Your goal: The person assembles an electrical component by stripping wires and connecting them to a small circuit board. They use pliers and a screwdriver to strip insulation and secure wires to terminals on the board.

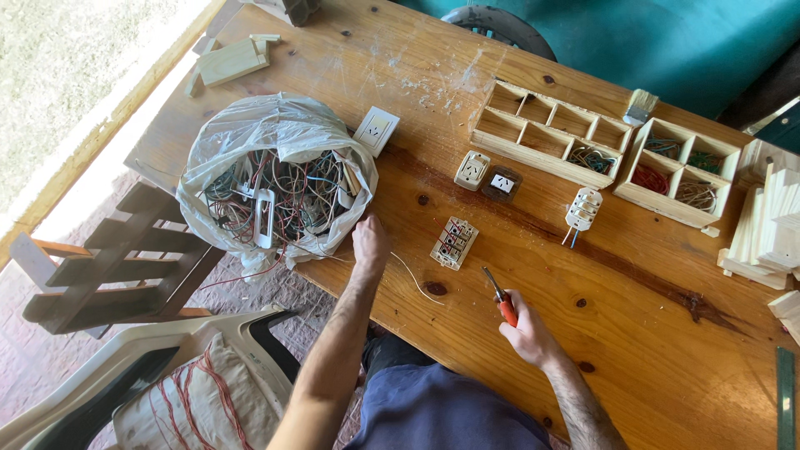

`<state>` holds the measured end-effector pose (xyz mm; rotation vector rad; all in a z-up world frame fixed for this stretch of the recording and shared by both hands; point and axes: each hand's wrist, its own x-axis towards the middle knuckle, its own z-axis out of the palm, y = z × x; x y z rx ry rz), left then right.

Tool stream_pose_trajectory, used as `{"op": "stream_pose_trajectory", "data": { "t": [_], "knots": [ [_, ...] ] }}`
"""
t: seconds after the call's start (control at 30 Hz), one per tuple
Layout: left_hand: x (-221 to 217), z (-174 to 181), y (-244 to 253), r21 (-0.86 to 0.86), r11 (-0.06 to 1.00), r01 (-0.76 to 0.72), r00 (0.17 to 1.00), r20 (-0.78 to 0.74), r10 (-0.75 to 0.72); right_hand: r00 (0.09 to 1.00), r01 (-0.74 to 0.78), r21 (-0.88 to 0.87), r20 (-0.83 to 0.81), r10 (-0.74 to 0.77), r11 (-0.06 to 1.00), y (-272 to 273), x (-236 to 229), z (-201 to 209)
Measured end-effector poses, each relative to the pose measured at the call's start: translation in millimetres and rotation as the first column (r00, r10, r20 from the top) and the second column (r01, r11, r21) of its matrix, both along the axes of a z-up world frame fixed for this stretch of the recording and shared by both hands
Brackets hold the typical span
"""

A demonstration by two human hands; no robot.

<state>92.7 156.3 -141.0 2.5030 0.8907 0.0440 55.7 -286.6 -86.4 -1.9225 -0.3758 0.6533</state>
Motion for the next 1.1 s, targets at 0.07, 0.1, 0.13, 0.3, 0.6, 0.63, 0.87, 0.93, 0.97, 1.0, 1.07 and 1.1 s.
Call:
{"op": "stream_pose_trajectory", "data": {
  "t": [0.07,0.1,0.13,0.3,0.6,0.63,0.87,0.93,0.97,1.0,1.07,1.1],
  "knots": [
    [-8.7,21.4,-10.8,-0.048,0.998,0.036,0.998,0.048,-0.034,1.0,0.021,0.012,-0.014,-0.02,1.0,-4.0,0.3,-0.6],
    [-11.7,23.0,-14.8,-0.158,0.987,0.028,0.997,0.074,-0.017,0.999,0.036,0.038,-0.039,-0.035,0.999,-6.0,0.3,-3.2],
    [-15.2,24.5,-18.9,-0.266,0.964,0.022,0.995,0.097,0.004,0.997,0.053,0.062,-0.064,-0.049,0.997,-8.1,-0.1,-5.6],
    [-17.3,122.7,-87.9,-0.712,0.693,0.112,0.986,0.166,0.012,0.995,0.067,0.103,-0.076,-0.059,0.992,-13.1,6.2,-15.4],
    [66.2,106.2,-118.2,-0.44,0.842,0.311,0.927,-0.053,-0.371,0.99,0.137,0.114,-0.051,-0.131,0.984,-24.3,7.6,22.0],
    [74.6,97.0,-119.9,-0.416,0.849,0.326,0.91,-0.105,-0.401,0.989,0.142,0.109,-0.044,-0.138,0.984,-28.0,8.1,18.4],
    [86.2,71.1,-114.9,-0.354,0.865,0.354,0.897,-0.134,-0.422,0.979,0.202,0.143,-0.065,-0.194,0.969,-45.3,5.5,-1.9],
    [92.0,60.7,-109.9,-0.33,0.874,0.358,0.898,-0.135,-0.419,0.979,0.202,0.145,-0.068,-0.194,0.969,-45.7,5.0,-1.1],
    [87.6,77.4,-112.9,-0.329,0.873,0.359,0.897,-0.138,-0.42,0.978,0.204,0.146,-0.07,-0.195,0.968,-43.4,5.6,10.3],
    [82.6,94.1,-115.7,-0.36,0.862,0.357,0.891,-0.144,-0.43,0.98,0.195,0.141,-0.06,-0.188,0.971,-41.2,6.2,21.9],
    [75.1,115.3,-117.6,-0.39,0.849,0.356,0.885,-0.151,-0.44,0.982,0.187,0.138,-0.051,-0.182,0.973,-37.7,9.1,30.1],
    [72.6,119.7,-116.9,-0.528,0.78,0.336,0.91,-0.032,-0.414,0.984,0.178,0.112,-0.046,-0.174,0.978,-36.6,11.4,26.6]
  ]
}}
